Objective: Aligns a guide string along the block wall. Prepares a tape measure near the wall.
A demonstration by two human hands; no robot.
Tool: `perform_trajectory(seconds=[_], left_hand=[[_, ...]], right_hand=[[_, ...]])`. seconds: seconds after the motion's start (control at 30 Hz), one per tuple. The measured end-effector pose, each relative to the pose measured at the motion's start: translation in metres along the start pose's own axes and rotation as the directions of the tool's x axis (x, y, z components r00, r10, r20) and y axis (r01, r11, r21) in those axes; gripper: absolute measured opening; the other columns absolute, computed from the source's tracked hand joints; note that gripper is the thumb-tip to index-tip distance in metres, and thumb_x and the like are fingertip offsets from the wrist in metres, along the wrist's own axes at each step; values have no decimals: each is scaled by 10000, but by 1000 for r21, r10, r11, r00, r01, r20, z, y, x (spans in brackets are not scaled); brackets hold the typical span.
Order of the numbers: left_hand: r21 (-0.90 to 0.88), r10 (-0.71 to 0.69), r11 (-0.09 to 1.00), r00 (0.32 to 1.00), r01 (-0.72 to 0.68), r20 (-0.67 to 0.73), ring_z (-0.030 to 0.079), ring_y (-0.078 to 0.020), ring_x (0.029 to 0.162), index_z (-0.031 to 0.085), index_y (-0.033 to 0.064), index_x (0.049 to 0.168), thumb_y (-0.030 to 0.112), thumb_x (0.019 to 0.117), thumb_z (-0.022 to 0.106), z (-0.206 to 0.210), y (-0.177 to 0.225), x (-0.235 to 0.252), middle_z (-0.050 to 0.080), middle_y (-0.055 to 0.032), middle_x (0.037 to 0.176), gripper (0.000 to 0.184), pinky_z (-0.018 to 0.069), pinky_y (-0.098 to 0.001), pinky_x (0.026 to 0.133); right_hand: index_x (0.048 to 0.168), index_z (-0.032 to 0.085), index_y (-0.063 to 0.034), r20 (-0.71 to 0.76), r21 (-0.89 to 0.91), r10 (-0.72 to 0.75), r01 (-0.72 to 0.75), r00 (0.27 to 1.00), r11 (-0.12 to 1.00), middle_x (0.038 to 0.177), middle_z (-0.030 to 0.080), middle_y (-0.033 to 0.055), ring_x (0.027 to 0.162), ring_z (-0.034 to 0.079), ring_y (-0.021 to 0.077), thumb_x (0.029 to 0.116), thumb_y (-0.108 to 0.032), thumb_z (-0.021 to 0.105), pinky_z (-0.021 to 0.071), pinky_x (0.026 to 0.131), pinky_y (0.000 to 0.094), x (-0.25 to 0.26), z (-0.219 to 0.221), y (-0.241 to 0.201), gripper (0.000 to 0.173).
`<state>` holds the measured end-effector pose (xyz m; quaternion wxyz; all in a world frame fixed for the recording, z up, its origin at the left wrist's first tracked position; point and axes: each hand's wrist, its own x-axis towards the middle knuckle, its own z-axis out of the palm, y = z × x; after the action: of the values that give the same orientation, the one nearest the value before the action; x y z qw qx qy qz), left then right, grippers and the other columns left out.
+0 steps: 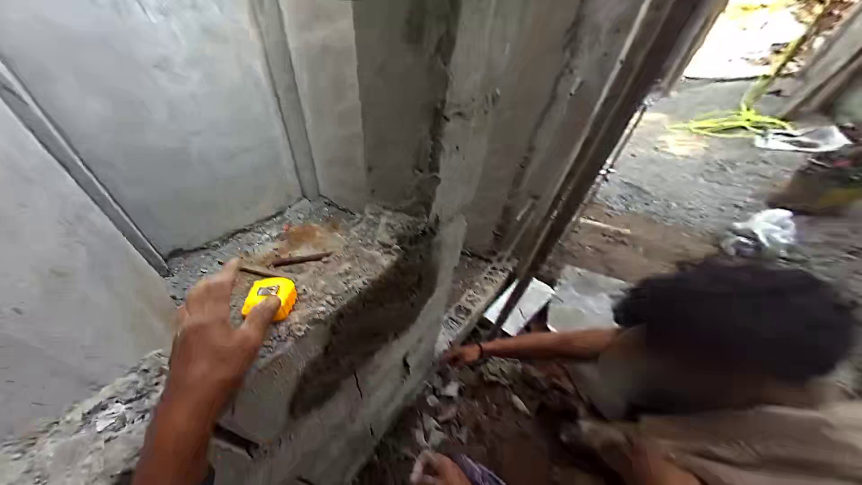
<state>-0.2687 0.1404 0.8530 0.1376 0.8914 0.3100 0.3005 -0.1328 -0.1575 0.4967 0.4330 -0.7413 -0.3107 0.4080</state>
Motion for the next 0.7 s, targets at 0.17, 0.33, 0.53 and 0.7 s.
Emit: perform_trajectory(seconds=[0.17, 0.33, 0.53, 0.7], left_hand=[[95, 1, 995, 958, -30, 287, 507, -484, 1315, 541, 207, 1484, 658, 912, 655, 32, -19, 37, 491, -225, 1485, 737, 436, -742, 975], [96, -111, 991, 965, 90, 238, 573, -519, 1173, 574, 108, 1357, 407, 923, 748, 31, -3, 37, 530, -287, 1368, 555, 456, -741, 888], [-185, -75, 981, 988, 49, -135, 627, -300, 1128, 544, 106, 1394, 345, 974, 629, 8, 9, -2, 593, -182, 1322, 491, 523, -536, 920], [-918, -11, 395, 999, 36, 35, 680, -260, 1098, 586, 149, 1321, 356, 878, 748, 9, 12, -115, 643, -110, 1337, 515, 601, -395, 880]], right_hand=[[1182, 698, -19, 341, -80, -2, 30, 940, 996, 1128, 710, 186, 1014, 695, 306, 1041, -347, 588, 534, 964, 533, -41, 39, -30, 373], [1188, 700, -58, 254, -157, 79, -40, 964, 987, 1165, 706, 152, 1095, 676, 277, 1028, -341, 596, 515, 1013, 512, -39, 26, -37, 341], [1121, 696, -50, 125, 66, 100, -109, 987, 992, 1035, 717, 92, 901, 706, 187, 1010, -301, 618, 592, 872, 408, -42, -6, -41, 285], [1148, 667, -24, 168, 352, 70, -126, 983, 928, 1087, 749, 101, 880, 741, 200, 1039, -249, 596, 628, 812, 378, -62, -15, -52, 260]])
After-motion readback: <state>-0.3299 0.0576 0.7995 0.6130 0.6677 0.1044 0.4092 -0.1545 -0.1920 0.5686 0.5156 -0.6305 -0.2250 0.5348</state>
